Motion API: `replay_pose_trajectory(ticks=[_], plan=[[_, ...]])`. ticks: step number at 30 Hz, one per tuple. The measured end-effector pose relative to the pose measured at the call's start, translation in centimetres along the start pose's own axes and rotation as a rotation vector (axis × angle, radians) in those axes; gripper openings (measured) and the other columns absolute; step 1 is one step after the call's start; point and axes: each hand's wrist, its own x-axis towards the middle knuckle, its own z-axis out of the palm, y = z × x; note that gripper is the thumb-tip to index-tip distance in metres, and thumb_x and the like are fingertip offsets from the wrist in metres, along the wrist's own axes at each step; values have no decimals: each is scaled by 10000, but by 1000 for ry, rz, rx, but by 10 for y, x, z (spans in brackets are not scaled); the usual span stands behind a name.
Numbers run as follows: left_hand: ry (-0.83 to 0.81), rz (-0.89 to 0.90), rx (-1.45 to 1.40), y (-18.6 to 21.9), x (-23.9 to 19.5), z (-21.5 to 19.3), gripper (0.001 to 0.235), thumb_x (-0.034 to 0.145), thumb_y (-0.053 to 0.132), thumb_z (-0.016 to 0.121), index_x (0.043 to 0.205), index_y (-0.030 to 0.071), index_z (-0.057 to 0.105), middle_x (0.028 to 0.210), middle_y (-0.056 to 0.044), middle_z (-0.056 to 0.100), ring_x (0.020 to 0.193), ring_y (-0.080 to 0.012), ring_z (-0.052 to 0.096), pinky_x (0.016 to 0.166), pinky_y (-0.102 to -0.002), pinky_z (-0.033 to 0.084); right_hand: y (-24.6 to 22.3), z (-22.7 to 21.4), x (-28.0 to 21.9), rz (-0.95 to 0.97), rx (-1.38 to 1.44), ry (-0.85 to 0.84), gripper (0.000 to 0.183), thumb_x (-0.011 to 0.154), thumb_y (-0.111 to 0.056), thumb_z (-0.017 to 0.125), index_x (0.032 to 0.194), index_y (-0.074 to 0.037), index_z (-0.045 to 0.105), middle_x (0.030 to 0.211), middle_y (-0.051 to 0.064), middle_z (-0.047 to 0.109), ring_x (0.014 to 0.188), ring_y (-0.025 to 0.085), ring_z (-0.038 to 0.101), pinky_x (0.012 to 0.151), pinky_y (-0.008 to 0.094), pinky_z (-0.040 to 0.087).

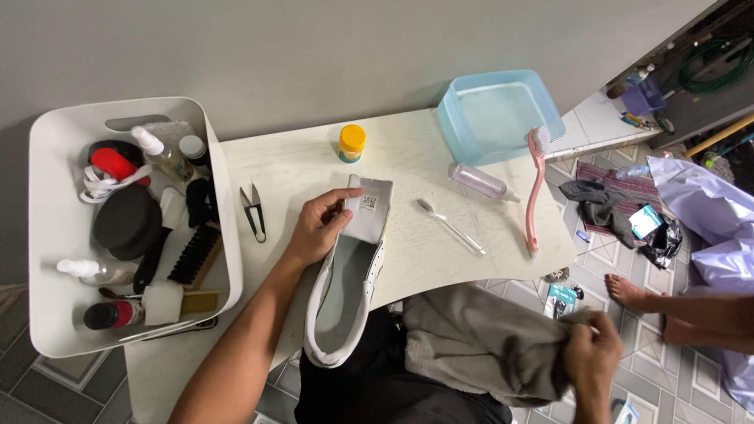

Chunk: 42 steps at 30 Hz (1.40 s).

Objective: The person cleans the tongue of a white sneaker by spraying a liquid onto it and scrubbing with a small brush. They hold the shoe steady with one hand while applying the cleaner and brushing with the other.

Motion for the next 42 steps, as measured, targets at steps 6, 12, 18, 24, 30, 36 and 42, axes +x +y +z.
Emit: replay_pose_trajectory(ticks=[6, 12, 18, 24, 30, 36, 42], plan=[[4, -14, -17, 2, -1, 2, 350, 958, 103, 569, 1290, 75, 677, 612, 78, 374, 536, -53, 312, 526, -214, 278, 24, -12, 6, 271, 79, -18, 246, 937, -65, 461, 969, 40, 682, 964, 206, 679, 930, 311, 592, 782, 418, 454], [22, -15, -6, 4, -2, 4, 348, 964, 78, 562, 1291, 58, 678, 658, 72, 369, 576, -49, 318, 565, -201, 290, 61, -38, 28, 49, 46, 195, 280, 989, -71, 372, 1116, 64, 582, 1075, 211, 565, 985, 348, 498, 838, 465, 401], [-1, 6, 30, 5, -2, 4, 347, 973, 99, 548, 1296, 65, 670, 618, 86, 351, 565, -45, 315, 563, -200, 300, 79, -66, 59, -265, 230, 409, 98, 1079, 59, 383, 1132, 37, 462, 1173, 247, 597, 1100, 340, 625, 928, 416, 553], [-8, 21, -17, 2, -2, 2, 347, 983, 97, 549, 1310, 51, 657, 649, 70, 382, 567, -51, 327, 557, -201, 308, 10, 33, 7, 310, -141, -534, 622, 931, -108, 674, 1478, -70, 379, 1185, 181, 731, 970, 323, 717, 853, 454, 597], [1, 15, 0, 0, -2, 0, 347, 972, 100, 563, 1301, 65, 667, 689, 63, 368, 590, -58, 315, 585, -204, 305, -70, 99, -53, -473, -143, -920, 507, 866, -417, 742, 1309, -178, 683, 1459, 126, 587, 1369, 318, 531, 1117, 495, 398], [-19, -15, 6, 3, 0, -2, 360, 977, 117, 554, 1318, 56, 653, 637, 73, 351, 558, -53, 306, 545, -203, 292, -61, 135, -51, -438, -571, -888, 745, 835, -579, 652, 1462, -198, 524, 1515, 116, 456, 1367, 439, 406, 1111, 595, 337], [-9, -58, -22, 6, 0, -2, 358, 974, 118, 564, 1314, 71, 663, 672, 68, 353, 579, -58, 313, 570, -201, 307, -96, 123, -49, -462, -435, -1102, 614, 933, -405, 643, 1472, -147, 504, 1560, 103, 445, 1450, 363, 366, 1128, 548, 337]])
